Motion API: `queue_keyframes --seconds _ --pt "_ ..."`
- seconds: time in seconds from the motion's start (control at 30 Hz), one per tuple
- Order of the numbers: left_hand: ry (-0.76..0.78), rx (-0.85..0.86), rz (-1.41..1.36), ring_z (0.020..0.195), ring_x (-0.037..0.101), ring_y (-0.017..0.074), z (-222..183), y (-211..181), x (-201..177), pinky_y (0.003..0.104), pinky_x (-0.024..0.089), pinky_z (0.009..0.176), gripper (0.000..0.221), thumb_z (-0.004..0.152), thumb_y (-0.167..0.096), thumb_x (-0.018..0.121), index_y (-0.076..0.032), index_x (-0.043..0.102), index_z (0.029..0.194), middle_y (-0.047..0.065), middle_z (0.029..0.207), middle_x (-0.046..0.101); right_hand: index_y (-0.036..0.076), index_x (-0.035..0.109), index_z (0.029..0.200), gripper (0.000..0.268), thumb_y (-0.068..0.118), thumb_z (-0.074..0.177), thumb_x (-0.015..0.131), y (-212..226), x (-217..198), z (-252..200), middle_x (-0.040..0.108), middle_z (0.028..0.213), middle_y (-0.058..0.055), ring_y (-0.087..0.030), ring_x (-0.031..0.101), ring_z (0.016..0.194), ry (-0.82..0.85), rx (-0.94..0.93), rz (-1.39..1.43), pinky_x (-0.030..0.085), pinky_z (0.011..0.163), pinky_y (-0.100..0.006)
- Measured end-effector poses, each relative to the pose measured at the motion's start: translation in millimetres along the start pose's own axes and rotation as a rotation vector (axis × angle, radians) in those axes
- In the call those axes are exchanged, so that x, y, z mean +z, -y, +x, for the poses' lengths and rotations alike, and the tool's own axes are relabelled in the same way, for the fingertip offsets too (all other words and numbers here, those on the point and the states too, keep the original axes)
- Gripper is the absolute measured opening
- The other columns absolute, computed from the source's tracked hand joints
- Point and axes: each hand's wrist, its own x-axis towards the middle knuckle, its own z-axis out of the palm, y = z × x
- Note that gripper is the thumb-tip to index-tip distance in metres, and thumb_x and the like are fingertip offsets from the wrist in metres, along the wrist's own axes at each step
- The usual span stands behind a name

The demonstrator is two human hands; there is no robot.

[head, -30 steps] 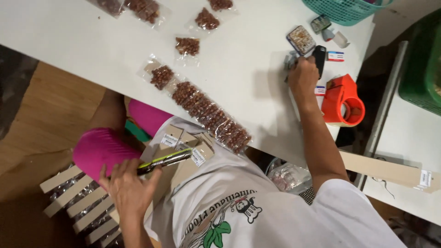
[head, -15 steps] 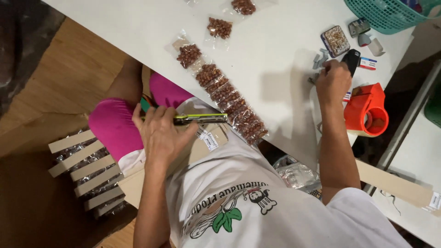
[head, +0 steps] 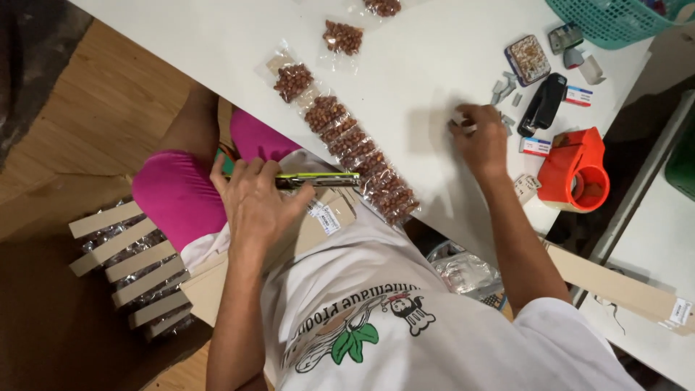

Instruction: Stapling small plastic bags of snacks onto a cardboard display strip using a handheld stapler.

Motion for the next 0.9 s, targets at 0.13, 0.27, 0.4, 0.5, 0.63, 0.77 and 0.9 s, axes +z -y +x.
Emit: queue_keyframes --seconds 0.13,0.27,0.4,0.5,0.63,0.77,0.9 --pt "0.015 -0.024 0.039 0.082 0.064 0.0340 -5.0 12.6 12.6 0.057 0.034 0.105 0.055 0.068 -0.061 0.081 -0.008 0.070 0.078 0.012 0.074 0.064 0.002 0.072 0.121 0.037 0.007 0.087 0.084 8.6 -8.9 -4.3 0.064 0.107 -0.016 -0.028 0.072 0.094 0.070 0.111 -0.092 0.063 0.076 -0.035" --pt "-0.011 -0.035 0.117 0.088 0.066 0.0338 2.4 15.9 25.8 0.055 0.028 0.111 0.061 0.070 -0.069 0.076 -0.008 0.071 0.076 0.014 0.076 0.068 0.008 0.076 0.107 0.015 0.011 0.092 0.078 10.9 11.7 -13.3 0.068 0.097 -0.014 -0.034 0.072 0.088 0.104 -0.034 -0.043 0.061 0.073 -0.040" --pt "0.254 -0.149 0.169 0.114 0.066 0.0403 27.4 -6.8 14.8 0.061 0.015 0.113 0.073 0.076 -0.074 0.059 -0.006 0.078 0.096 0.020 0.102 0.076 0.005 0.075 0.107 0.020 0.005 0.087 0.075 127.1 -4.1 -26.4 0.074 0.095 -0.016 -0.032 0.073 0.085 0.304 -0.043 0.538 0.060 0.079 -0.040" --pt "0.190 -0.107 0.225 0.102 0.068 0.0351 32.8 -15.8 15.2 0.059 0.012 0.116 0.070 0.077 -0.071 0.059 -0.005 0.077 0.091 0.019 0.090 0.074 0.009 0.077 0.102 0.021 0.012 0.083 0.085 178.1 -2.9 -33.4 0.074 0.088 -0.013 -0.027 0.073 0.076 0.360 -0.192 0.540 0.060 0.070 -0.037" --pt "0.312 -0.167 0.218 0.103 0.067 0.0342 43.6 -20.5 9.3 0.059 0.008 0.116 0.071 0.077 -0.069 0.054 -0.005 0.077 0.098 0.018 0.093 0.075 0.010 0.077 0.104 0.017 0.011 0.088 0.079 181.9 -1.7 -29.7 0.070 0.088 -0.009 -0.025 0.072 0.075 0.347 -0.290 0.431 0.060 0.069 -0.035" --pt "0.325 -0.162 0.232 0.098 0.067 0.0337 49.9 -25.9 6.9 0.062 0.009 0.115 0.071 0.077 -0.068 0.057 -0.004 0.076 0.100 0.018 0.090 0.074 0.011 0.076 0.109 0.017 0.021 0.097 0.071 176.4 8.0 -29.7 0.066 0.099 -0.010 -0.030 0.070 0.082 0.306 -0.495 0.164 0.060 0.072 -0.039" --pt "0.362 -0.142 0.176 0.094 0.068 0.0317 55.3 -36.2 -5.2 0.062 0.010 0.118 0.069 0.081 -0.064 0.056 -0.002 0.076 0.102 0.020 0.088 0.073 0.015 0.067 0.131 0.041 0.033 0.095 0.072 214.4 -14.3 -15.1 0.061 0.107 -0.016 -0.040 0.066 0.092 0.562 -0.361 0.070 0.058 0.083 -0.053"
